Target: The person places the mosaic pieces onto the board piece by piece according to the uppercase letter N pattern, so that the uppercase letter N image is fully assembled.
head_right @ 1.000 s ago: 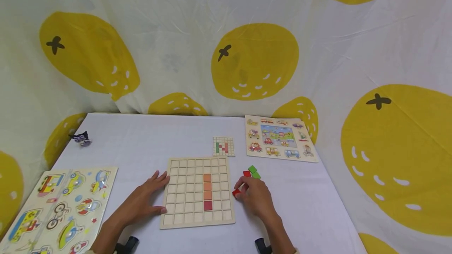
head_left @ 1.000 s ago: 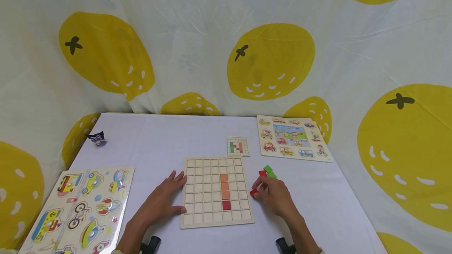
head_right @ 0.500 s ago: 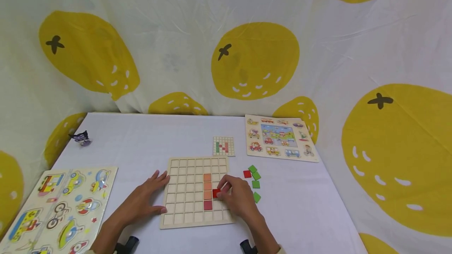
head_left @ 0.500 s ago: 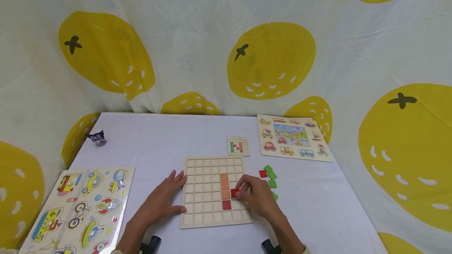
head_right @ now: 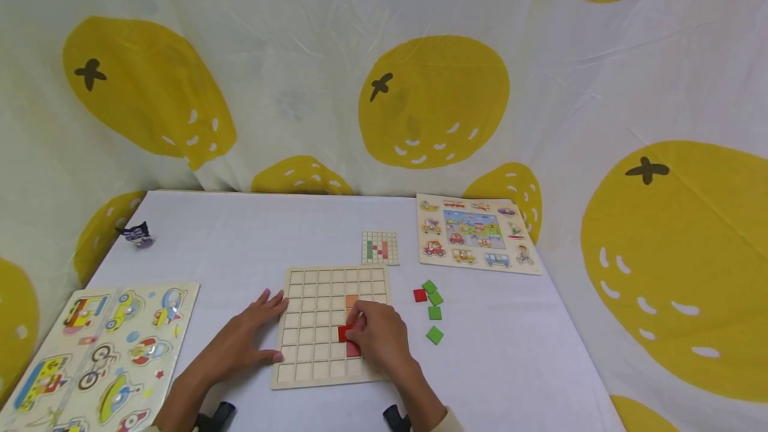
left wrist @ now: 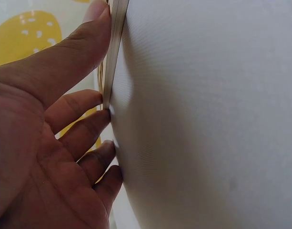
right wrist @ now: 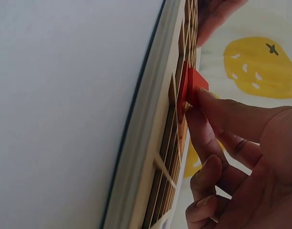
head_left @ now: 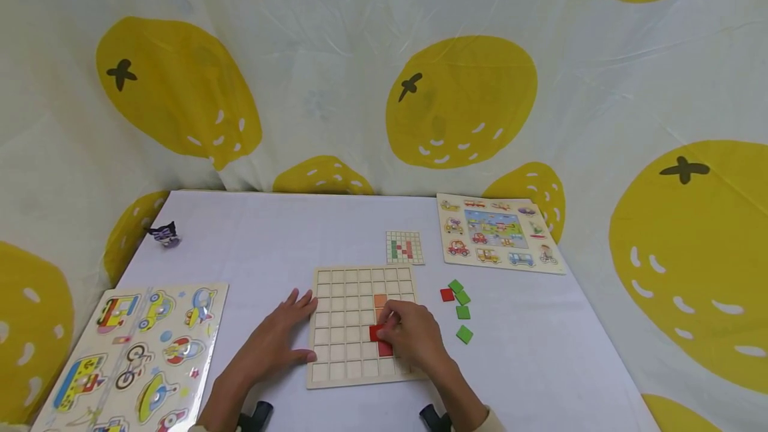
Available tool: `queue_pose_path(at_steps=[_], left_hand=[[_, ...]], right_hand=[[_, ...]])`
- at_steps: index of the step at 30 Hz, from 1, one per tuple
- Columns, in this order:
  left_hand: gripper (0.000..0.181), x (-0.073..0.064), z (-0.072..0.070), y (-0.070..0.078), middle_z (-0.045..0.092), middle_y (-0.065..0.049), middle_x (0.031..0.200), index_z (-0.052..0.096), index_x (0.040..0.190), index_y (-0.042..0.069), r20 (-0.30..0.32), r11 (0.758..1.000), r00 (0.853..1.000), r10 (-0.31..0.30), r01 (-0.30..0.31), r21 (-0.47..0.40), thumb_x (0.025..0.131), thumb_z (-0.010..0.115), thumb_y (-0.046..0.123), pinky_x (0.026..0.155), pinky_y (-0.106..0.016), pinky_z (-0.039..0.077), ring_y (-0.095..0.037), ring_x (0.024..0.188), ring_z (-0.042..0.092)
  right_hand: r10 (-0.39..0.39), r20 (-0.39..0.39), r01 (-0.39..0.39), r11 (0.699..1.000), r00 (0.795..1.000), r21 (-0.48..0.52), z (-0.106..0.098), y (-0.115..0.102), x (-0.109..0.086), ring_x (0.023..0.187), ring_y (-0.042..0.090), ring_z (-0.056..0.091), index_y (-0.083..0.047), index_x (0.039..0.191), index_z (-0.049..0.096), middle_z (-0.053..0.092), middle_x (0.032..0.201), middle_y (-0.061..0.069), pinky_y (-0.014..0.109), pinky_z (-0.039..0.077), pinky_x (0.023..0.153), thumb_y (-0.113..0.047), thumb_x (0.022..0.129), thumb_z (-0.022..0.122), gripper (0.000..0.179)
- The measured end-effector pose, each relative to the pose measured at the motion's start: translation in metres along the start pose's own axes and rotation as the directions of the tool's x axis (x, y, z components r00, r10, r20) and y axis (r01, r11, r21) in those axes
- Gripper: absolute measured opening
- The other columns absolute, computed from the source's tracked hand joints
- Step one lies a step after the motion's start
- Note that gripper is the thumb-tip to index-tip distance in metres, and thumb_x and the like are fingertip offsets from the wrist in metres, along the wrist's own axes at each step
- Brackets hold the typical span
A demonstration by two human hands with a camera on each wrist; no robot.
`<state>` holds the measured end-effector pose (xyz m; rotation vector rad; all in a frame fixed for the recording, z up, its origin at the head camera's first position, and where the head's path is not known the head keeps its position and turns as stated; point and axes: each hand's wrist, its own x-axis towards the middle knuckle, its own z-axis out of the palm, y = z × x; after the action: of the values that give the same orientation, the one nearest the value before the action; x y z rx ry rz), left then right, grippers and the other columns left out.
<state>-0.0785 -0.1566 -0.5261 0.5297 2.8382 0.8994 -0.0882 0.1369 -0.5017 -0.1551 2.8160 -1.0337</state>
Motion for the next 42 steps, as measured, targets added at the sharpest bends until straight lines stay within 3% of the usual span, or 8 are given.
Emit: queue_pose_path(at_steps=[10, 17, 26, 33, 42], left_hand=[[0.102, 0.002, 0.002, 0.001, 0.044, -0.011, 0.169, 0.051, 0.157, 0.007, 0.009, 1.0, 1.0, -0.028, 0.028, -0.001, 0.071, 0.098, 0.034, 0.126, -0.064, 0.034, -0.04, 0.162, 0.028], [0.102, 0.001, -0.001, 0.003, 0.044, -0.011, 0.169, 0.052, 0.157, 0.007, 0.013, 0.999, 0.999, -0.035, 0.035, 0.002, 0.071, 0.098, 0.036, 0.125, -0.064, 0.034, -0.041, 0.162, 0.028], [0.101, 0.0, -0.002, 0.004, 0.044, -0.012, 0.168, 0.052, 0.157, 0.006, 0.007, 0.999, 0.999, -0.032, 0.032, 0.0, 0.071, 0.098, 0.035, 0.125, -0.065, 0.035, -0.042, 0.161, 0.029], [0.101, 0.001, 0.0, 0.002, 0.045, -0.013, 0.168, 0.052, 0.157, 0.006, -0.004, 1.0, 1.0, -0.021, 0.021, 0.003, 0.071, 0.098, 0.034, 0.125, -0.065, 0.035, -0.042, 0.161, 0.029], [0.101, 0.0, 0.001, 0.003, 0.044, -0.012, 0.168, 0.052, 0.157, 0.007, -0.009, 1.0, 1.0, -0.022, 0.022, 0.001, 0.071, 0.098, 0.034, 0.124, -0.065, 0.036, -0.042, 0.161, 0.029]], right_hand=[[-0.018, -0.011, 0.017, 0.997, 1.0, -0.072, 0.013, -0.008, 0.004, 0.067, 0.008, 0.053, -0.022, 0.086, 0.075, 0.057, 0.066, -0.011, 0.023, 0.044, 0.055, -0.021, 0.085, 0.09, 0.015], [-0.03, -0.015, 0.028, 0.995, 0.999, -0.091, 0.014, -0.012, 0.005, 0.067, 0.009, 0.052, -0.023, 0.08, 0.074, 0.055, 0.061, -0.011, 0.023, 0.042, 0.054, -0.021, 0.085, 0.09, 0.018], [-0.025, -0.011, 0.024, 0.995, 1.0, -0.095, 0.015, -0.011, 0.008, 0.065, 0.009, 0.051, -0.023, 0.084, 0.073, 0.054, 0.063, -0.01, 0.022, 0.04, 0.052, -0.021, 0.086, 0.088, 0.015], [-0.047, 0.045, 0.046, 0.999, 0.998, 0.025, -0.001, 0.005, 0.01, 0.075, 0.01, 0.057, -0.023, 0.09, 0.076, 0.063, 0.075, -0.011, 0.024, 0.046, 0.061, -0.022, 0.087, 0.088, 0.013], [0.052, -0.102, -0.049, 0.998, 0.993, 0.03, -0.04, 0.046, 0.016, 0.082, 0.016, 0.054, -0.022, 0.098, 0.077, 0.07, 0.09, -0.007, 0.027, 0.045, 0.071, -0.011, 0.084, 0.089, 0.021]])
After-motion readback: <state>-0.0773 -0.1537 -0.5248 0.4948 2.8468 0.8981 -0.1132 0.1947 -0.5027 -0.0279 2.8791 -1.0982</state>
